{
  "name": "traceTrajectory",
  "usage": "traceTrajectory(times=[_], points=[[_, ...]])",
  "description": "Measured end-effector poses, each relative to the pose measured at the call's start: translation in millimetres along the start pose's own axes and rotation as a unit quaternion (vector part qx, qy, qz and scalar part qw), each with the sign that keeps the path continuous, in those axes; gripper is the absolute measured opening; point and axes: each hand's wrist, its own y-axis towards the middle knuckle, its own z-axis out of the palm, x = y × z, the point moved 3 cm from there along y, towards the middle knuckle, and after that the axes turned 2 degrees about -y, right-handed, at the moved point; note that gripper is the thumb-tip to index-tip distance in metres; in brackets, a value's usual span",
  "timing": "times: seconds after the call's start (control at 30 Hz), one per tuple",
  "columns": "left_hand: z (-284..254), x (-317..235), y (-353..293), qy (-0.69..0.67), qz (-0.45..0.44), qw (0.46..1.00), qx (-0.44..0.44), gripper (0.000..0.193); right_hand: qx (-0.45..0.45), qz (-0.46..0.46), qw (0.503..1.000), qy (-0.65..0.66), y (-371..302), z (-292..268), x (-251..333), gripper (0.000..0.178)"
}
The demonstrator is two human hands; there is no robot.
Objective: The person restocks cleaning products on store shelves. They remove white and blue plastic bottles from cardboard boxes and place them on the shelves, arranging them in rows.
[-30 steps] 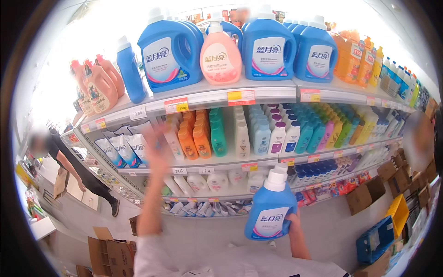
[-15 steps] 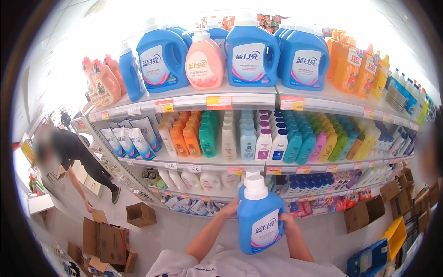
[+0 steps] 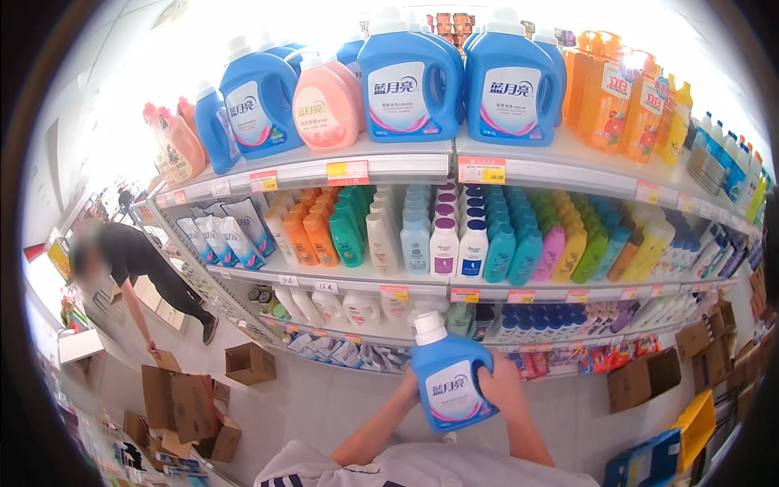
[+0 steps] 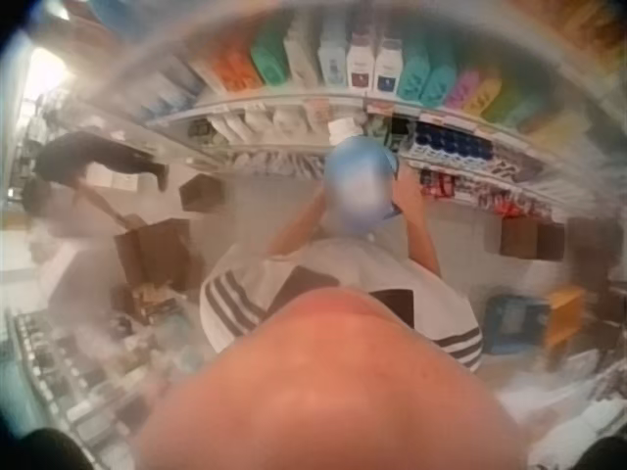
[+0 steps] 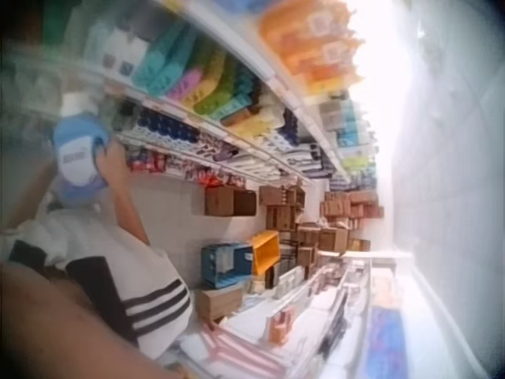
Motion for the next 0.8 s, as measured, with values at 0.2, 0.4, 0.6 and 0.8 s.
traceTrajectory(times=[0.2, 0.4, 0.6, 0.8], points=[[-23.6, -3.0, -30.7, -0.105, 0.040, 0.993, -0.047, 0.051, 0.005, 0.015, 0.994, 0.111, -8.2, -22.3, -22.9, 0.029], [-45.4, -52.1, -57.8, -0.242, 0.101, 0.957, -0.122, 0.066, -0.087, 0.030, 0.975, 0.203, 14.7, -50.9, -30.1, 0.028], [-7.0, -125.5, -77.4, -0.227, 0.227, 0.928, 0.191, 0.085, -0.172, -0.016, 0.891, 0.420, 67.1, -16.7, 42.4, 0.022], [-34.3, -137.5, -74.7, -0.241, 0.250, 0.915, 0.204, 0.090, -0.128, -0.007, 0.832, 0.540, 72.2, 70.1, 108.8, 0.024]])
